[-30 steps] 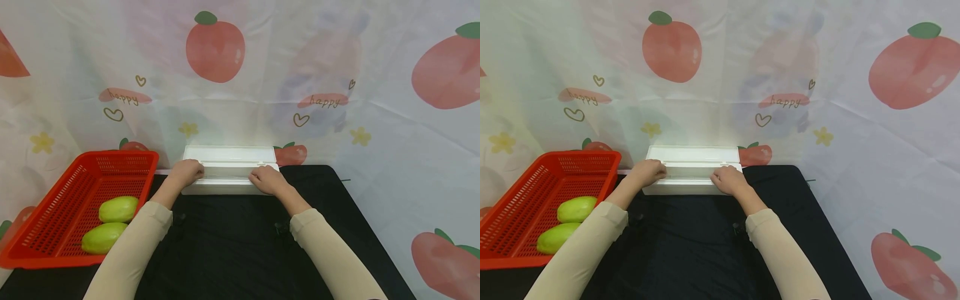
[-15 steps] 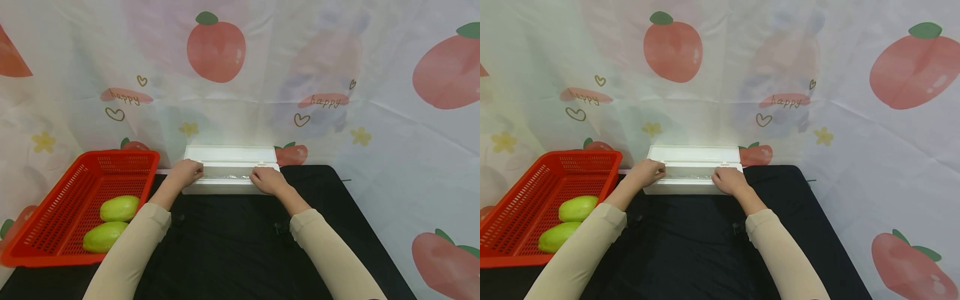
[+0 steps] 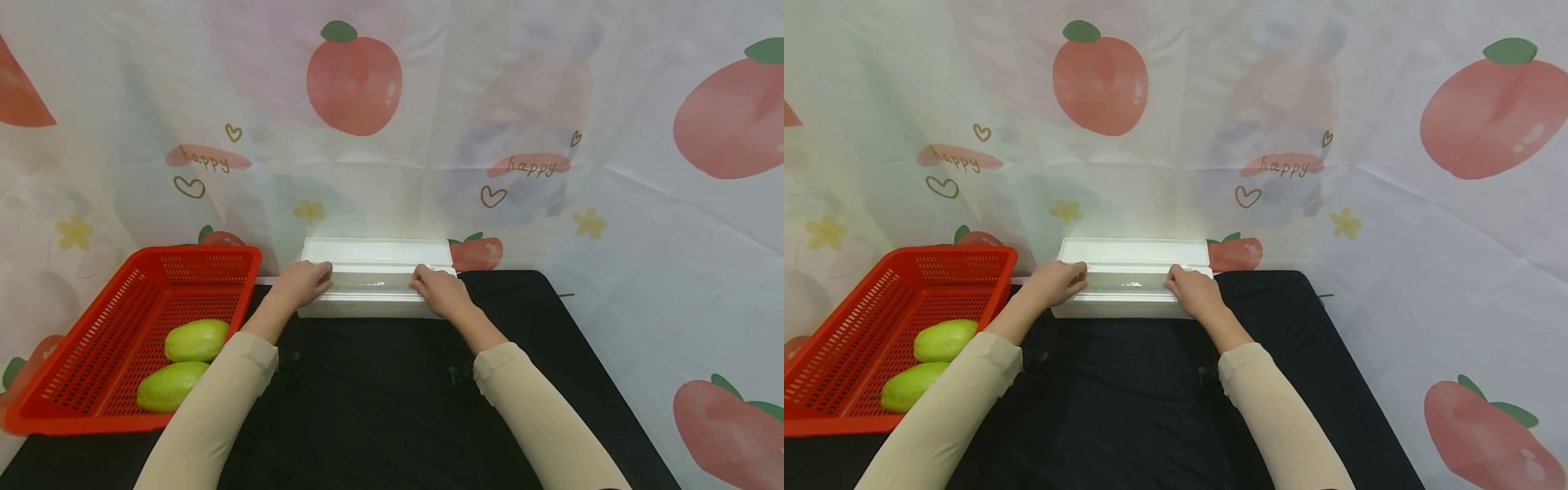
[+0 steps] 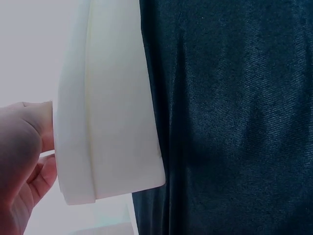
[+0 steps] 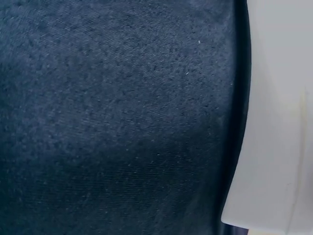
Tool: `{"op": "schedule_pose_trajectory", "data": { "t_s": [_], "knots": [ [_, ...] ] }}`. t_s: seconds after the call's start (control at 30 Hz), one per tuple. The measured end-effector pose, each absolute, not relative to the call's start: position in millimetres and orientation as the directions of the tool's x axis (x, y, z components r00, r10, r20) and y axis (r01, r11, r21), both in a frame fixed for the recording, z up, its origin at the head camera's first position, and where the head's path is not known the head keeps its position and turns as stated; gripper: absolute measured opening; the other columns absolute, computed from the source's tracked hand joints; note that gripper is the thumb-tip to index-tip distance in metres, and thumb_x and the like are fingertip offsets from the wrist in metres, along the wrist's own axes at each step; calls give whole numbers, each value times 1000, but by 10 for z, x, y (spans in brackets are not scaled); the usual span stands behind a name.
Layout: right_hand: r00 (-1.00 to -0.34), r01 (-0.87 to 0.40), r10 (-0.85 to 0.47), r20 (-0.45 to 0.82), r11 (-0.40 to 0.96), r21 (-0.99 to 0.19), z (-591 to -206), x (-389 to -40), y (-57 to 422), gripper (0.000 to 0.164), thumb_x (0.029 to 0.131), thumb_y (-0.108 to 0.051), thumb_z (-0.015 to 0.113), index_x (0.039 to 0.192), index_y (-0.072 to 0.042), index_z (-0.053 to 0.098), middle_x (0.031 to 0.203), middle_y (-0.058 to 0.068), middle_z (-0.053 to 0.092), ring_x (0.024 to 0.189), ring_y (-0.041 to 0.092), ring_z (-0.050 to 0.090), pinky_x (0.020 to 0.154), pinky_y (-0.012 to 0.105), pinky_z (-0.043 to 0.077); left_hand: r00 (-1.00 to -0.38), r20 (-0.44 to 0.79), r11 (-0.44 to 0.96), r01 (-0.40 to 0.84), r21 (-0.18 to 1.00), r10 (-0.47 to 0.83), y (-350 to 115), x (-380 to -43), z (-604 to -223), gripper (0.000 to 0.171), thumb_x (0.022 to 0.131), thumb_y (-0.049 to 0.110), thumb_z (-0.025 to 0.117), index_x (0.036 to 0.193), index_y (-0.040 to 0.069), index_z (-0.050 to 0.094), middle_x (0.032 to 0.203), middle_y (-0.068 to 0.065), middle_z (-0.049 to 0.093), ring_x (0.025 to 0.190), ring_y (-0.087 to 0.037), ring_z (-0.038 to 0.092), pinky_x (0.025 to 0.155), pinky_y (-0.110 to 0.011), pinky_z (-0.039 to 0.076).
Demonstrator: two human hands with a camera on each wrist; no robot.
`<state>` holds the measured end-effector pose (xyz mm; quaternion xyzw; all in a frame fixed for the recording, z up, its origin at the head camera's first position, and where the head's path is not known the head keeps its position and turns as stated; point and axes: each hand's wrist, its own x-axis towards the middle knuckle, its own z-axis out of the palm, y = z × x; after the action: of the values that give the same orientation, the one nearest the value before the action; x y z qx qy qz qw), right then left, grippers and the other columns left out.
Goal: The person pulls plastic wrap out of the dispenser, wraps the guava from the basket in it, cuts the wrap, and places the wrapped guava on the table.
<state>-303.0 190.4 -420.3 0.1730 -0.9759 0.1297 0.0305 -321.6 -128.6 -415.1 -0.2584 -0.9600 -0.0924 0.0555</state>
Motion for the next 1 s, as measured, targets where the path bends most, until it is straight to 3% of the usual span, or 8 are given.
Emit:
{"op": "schedule_pose_trajectory", "data": {
  "t_s": [0.2,0.43,0.63,0.9,1.0],
  "knots": [
    [-936,-346,-314,156,902,-257,-4232,-3040,1926,19,104,-37,52,103,-19,57,70,-2,56,57,17,48,54,33,38,-846,128,828,533,172,518,-1301,-3227,-4160,10,97,19,64,98,12,71,87,-4,68,80,-22,62,75,-39,52],
    [-936,-344,-305,175,897,-277,-4245,-3061,1945,20,104,-38,51,103,-19,57,72,-2,57,56,16,49,54,33,39,-854,118,820,520,239,507,-1320,-3220,-4122,12,95,20,69,86,12,67,81,-3,57,72,-20,52,69,-34,46],
    [-916,-392,-341,212,876,-282,-4244,-3061,1995,17,102,-34,57,105,-18,60,77,-3,64,60,14,53,58,33,43,-856,117,810,515,280,504,-1358,-3213,-4091,9,93,17,71,90,11,65,84,-4,62,78,-22,55,76,-38,49],
    [-813,-563,-486,321,797,-219,-4296,-3080,2147,13,97,-29,66,101,-19,73,89,-3,73,72,15,62,73,37,52,-836,151,776,546,316,527,-1412,-3204,-4073,5,91,11,72,90,10,67,82,-2,65,78,-22,56,78,-39,51],
    [-791,-600,-532,301,771,-214,-4254,-3077,2175,12,96,-28,66,100,-19,74,91,-5,73,76,14,64,77,38,53,-827,164,767,561,312,538,-1448,-3214,-4057,6,91,12,73,88,11,68,80,-1,64,76,-20,56,76,-38,50]
  ]
}}
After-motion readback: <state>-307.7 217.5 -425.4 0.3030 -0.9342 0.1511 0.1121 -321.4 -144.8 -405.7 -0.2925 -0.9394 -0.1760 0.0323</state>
